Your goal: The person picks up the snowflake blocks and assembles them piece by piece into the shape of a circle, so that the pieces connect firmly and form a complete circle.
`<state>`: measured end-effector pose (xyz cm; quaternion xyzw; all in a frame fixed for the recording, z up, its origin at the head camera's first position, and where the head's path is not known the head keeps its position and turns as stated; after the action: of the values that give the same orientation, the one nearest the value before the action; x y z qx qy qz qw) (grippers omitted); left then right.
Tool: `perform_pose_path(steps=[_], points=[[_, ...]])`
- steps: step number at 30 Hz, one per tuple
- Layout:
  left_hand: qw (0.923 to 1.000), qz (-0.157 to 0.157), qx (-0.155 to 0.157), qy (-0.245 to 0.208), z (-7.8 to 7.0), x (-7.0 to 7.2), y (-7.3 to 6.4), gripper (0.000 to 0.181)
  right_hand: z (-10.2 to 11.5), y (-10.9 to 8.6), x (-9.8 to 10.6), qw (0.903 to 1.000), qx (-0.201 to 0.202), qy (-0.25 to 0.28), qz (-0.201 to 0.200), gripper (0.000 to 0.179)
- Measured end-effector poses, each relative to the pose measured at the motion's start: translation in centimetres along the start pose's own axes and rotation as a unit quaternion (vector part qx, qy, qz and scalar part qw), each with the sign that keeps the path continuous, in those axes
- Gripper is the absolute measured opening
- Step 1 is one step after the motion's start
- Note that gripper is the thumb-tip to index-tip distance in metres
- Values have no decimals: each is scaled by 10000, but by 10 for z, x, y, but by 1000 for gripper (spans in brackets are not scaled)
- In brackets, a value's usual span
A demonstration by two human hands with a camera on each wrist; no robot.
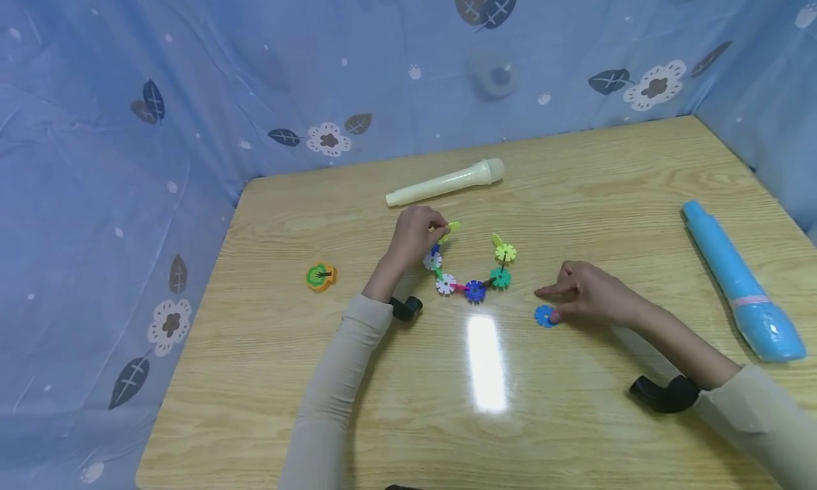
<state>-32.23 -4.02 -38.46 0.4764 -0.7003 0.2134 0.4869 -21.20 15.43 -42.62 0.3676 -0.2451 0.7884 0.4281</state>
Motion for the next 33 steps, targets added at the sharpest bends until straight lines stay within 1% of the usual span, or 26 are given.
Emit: perform_pose_path(steps=[2, 5, 7, 8, 11, 14, 16, 17, 20, 21, 23, 24, 27, 30, 33], points=[[10000, -32, 3, 2, 0, 0, -1, 12, 3, -3, -3, 9997, 138, -184, -79, 43], [10000, -84, -28, -20, -1, -1, -1, 11, 9, -1, -2, 9981, 313, -371, -375, 35], [9999, -93, -62, -53, -3, -2, -1, 11, 10, 2, 3, 9964, 355, -501, -588, 30], [9999, -96, -73, -62, -3, -2, -2, 11, 8, 5, 5, 9960, 312, -531, -654, 27], [9999, -97, -81, -100, -5, -4, -2, 11, -1, 13, 12, 9958, 12, -576, -714, 25], [9998, -87, -94, -119, -6, -5, -2, 11, -18, 22, 22, 9951, -508, -429, -726, 23], [9998, -67, -100, -130, -7, -6, -3, 11, -27, 30, 32, 9922, -756, -326, -934, 20], [9998, -63, -104, -131, -7, -7, -3, 11, -31, 34, 37, 9901, -824, -255, -1111, 18], [9998, -53, -155, -86, -8, -9, -4, 11, -29, 52, 51, 9830, -900, 219, -1587, 13], [9998, -69, -176, -86, -9, -9, -4, 11, -26, 60, 52, 9809, -939, 518, -1624, 14], [9996, -128, -247, -72, -11, -8, -5, 11, -17, 76, 49, 9757, -995, 1212, -1533, 17], [9994, -161, -297, -71, -12, -7, -5, 10, -12, 84, 45, 9716, -1085, 1560, -1407, 20], [9985, -286, -450, -112, -17, -4, -6, 10, -2, 103, 32, 9583, -1374, 2258, -1089, 25], [9975, -371, -586, -111, -21, -2, -7, 10, 0, 113, 23, 9489, -1605, 2515, -1027, 25], [9968, -438, -663, -107, -24, -1, -8, 9, 1, 118, 17, 9444, -1699, 2627, -1012, 25]])
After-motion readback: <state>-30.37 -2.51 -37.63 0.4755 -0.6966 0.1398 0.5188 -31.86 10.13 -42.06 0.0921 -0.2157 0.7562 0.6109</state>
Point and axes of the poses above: each hand's wrist, its own y-axis towards the middle knuckle, its own x-axis out of the back of the hand, z = x × y, the point moved 10 cm from there along y, towards the middle knuckle
